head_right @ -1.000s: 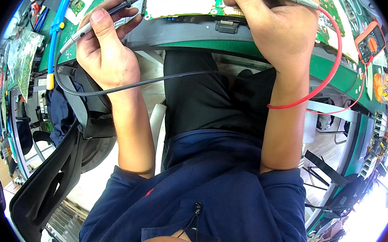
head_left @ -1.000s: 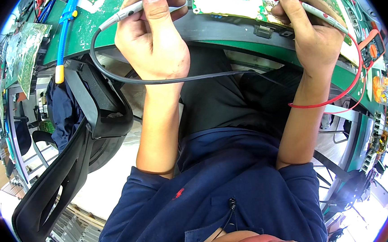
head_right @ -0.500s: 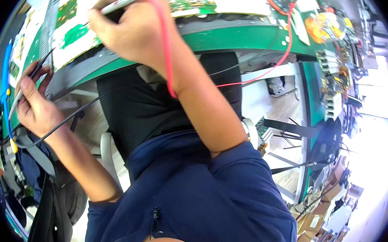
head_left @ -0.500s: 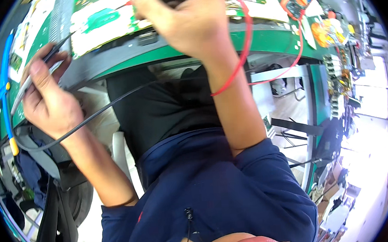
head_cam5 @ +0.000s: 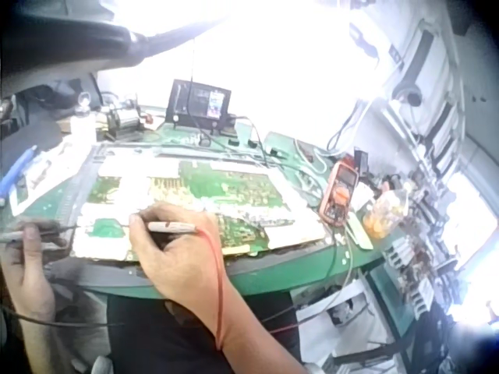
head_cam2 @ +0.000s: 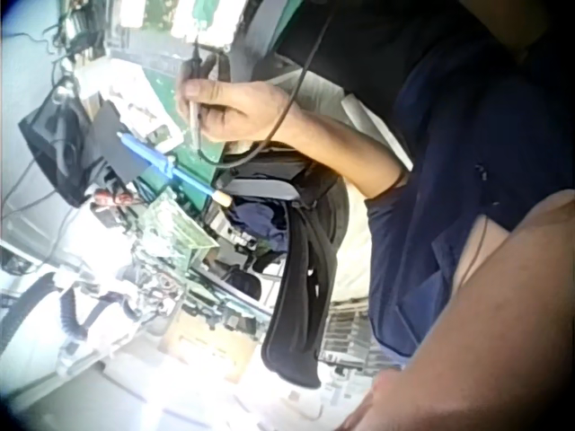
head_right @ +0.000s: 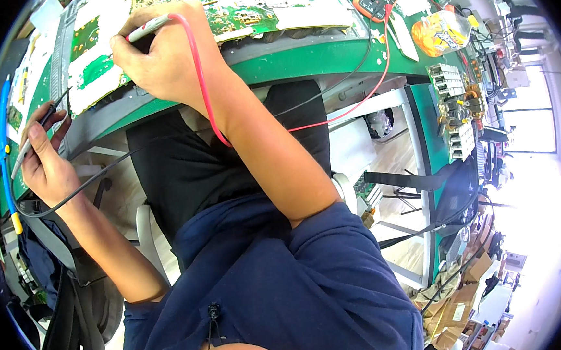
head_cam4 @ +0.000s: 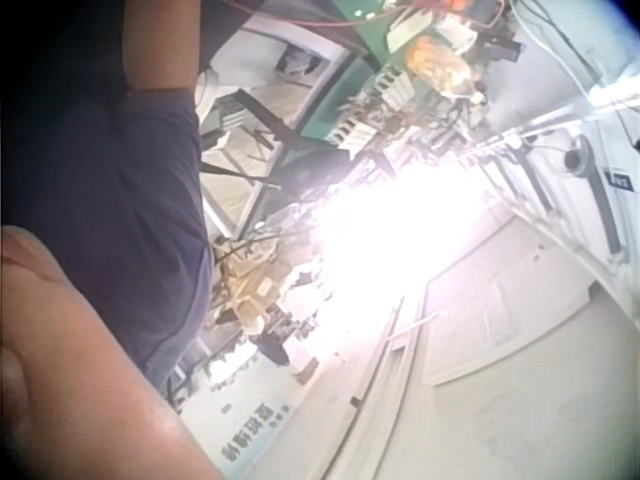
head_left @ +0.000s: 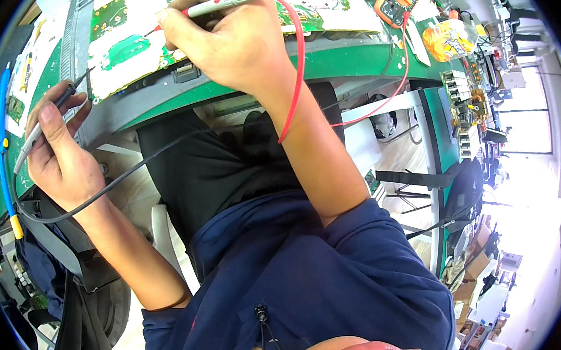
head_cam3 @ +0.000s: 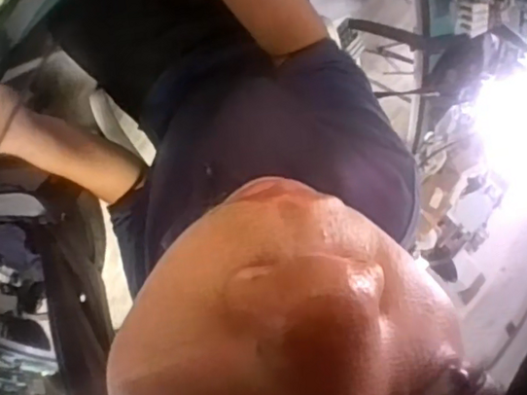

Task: The person uses probes from a multimeter to test different contact points on various printed circuit boards and electronic components on a workbench.

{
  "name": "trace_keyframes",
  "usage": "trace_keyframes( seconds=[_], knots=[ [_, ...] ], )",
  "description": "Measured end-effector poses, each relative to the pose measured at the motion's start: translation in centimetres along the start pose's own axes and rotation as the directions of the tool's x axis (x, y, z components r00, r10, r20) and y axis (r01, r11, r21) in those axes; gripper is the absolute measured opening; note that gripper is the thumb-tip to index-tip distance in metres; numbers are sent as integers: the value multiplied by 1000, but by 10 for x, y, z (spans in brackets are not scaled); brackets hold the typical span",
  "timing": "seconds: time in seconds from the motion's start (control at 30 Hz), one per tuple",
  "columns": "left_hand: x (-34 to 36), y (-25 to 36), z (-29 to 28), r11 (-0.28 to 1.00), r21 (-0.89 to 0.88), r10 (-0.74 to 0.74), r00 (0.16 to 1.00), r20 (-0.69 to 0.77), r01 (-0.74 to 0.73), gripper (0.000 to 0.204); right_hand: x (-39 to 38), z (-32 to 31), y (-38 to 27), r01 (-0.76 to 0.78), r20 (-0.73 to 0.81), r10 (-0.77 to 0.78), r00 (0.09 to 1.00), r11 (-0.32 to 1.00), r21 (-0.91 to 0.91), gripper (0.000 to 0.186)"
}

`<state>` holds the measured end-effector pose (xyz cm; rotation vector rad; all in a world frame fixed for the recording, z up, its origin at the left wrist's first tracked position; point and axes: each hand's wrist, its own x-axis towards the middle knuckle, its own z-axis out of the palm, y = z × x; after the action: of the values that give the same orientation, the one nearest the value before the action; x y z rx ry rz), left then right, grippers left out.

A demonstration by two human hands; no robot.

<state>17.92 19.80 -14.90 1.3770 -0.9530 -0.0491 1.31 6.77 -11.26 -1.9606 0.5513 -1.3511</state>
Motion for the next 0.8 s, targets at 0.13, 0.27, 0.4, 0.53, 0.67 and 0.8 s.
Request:
trace_keyframes(
  seconds=[0.13, 0.27, 0.4, 0.53, 0.67, 0.8],
  knots=[
    [0, 2, 2, 1000, -18, -16, 1000, -10, 16, 38, 1, -3, -2, 1, 24, 0, 1000, 1000, -31, 15],
    [1, 1, 3, 999, -48, -9, 999, -35, 8, 38, -1, 0, 1, 12, -1, -12, 1000, 1000, 10, 14],
    [0, 3, 4, 999, -46, -10, 999, -47, 8, 38, -1, 0, -2, -16, 12, 16, 1000, 1000, 12, 13],
    [-1, 3, 3, 999, -40, -4, 999, -38, 3, 37, 0, -1, -2, 15, 14, -15, 1000, 1000, -21, 12],
    [-1, 5, 4, 999, -44, -13, 999, -39, 11, 36, -2, 3, 6, -30, 4, 30, 1000, 999, 45, 12],
    [-2, 7, 5, 999, -33, -21, 999, -41, 20, 36, -3, -1, 8, -80, 101, 79, 992, 997, 13, 13]
  ],
)
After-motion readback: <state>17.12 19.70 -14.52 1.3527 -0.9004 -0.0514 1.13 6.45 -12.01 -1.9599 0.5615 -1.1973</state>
